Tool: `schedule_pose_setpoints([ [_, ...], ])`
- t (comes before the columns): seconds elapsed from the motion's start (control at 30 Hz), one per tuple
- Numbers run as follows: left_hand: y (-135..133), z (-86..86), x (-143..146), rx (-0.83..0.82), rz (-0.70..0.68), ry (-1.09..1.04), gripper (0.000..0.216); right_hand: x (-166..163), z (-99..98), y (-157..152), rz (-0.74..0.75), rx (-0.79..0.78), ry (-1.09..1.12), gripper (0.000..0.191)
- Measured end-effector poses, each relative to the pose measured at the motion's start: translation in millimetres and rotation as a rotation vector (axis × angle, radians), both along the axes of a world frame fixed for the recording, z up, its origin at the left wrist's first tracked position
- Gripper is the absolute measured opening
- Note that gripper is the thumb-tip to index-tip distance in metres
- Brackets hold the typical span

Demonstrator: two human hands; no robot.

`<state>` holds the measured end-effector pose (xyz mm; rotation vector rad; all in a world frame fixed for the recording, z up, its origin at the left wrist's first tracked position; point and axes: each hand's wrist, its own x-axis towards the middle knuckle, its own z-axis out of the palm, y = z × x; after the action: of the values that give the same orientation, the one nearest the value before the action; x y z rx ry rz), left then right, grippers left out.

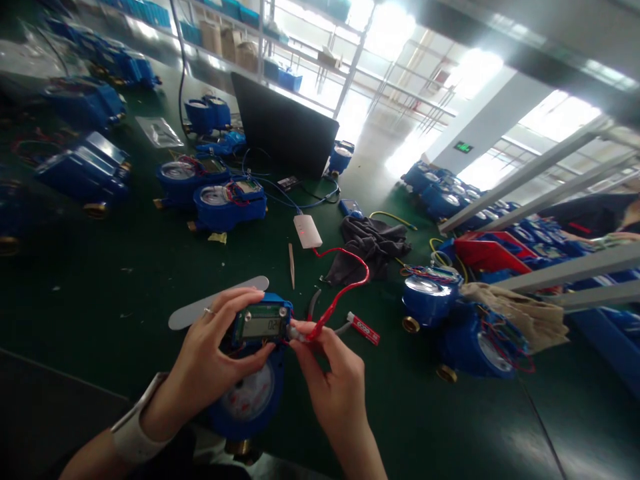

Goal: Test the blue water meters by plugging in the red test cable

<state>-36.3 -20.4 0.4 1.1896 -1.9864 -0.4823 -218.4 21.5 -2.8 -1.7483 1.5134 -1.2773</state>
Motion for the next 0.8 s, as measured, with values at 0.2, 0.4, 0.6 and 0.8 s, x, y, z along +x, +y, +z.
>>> schedule_pose_setpoints([
  [0.2, -0.5, 2.3, 0.4, -0.021, -0.003, -0.029, 0.053, -2.2, 0.3, 1.7, 0.02, 0.02, 0.038, 0.021],
  [0.4, 0.3, 1.6, -0.1, -0.028, 0.012, -0.042, 0.052, 0.5, -1.1, 2.6, -0.02, 0.005, 0.041, 0.02],
  [0.6, 0.2, 3.9, -0.1, -0.042, 0.019, -0.076, 0.05, 0.1, -2.0, 2.3, -0.018, 0.026, 0.034, 0.019],
  [0.8, 0.5, 4.8, -1.7, -0.057, 0.024, -0.091, 0.049, -4.7, 0.9, -0.9, -0.008, 0.069, 0.06, 0.015],
])
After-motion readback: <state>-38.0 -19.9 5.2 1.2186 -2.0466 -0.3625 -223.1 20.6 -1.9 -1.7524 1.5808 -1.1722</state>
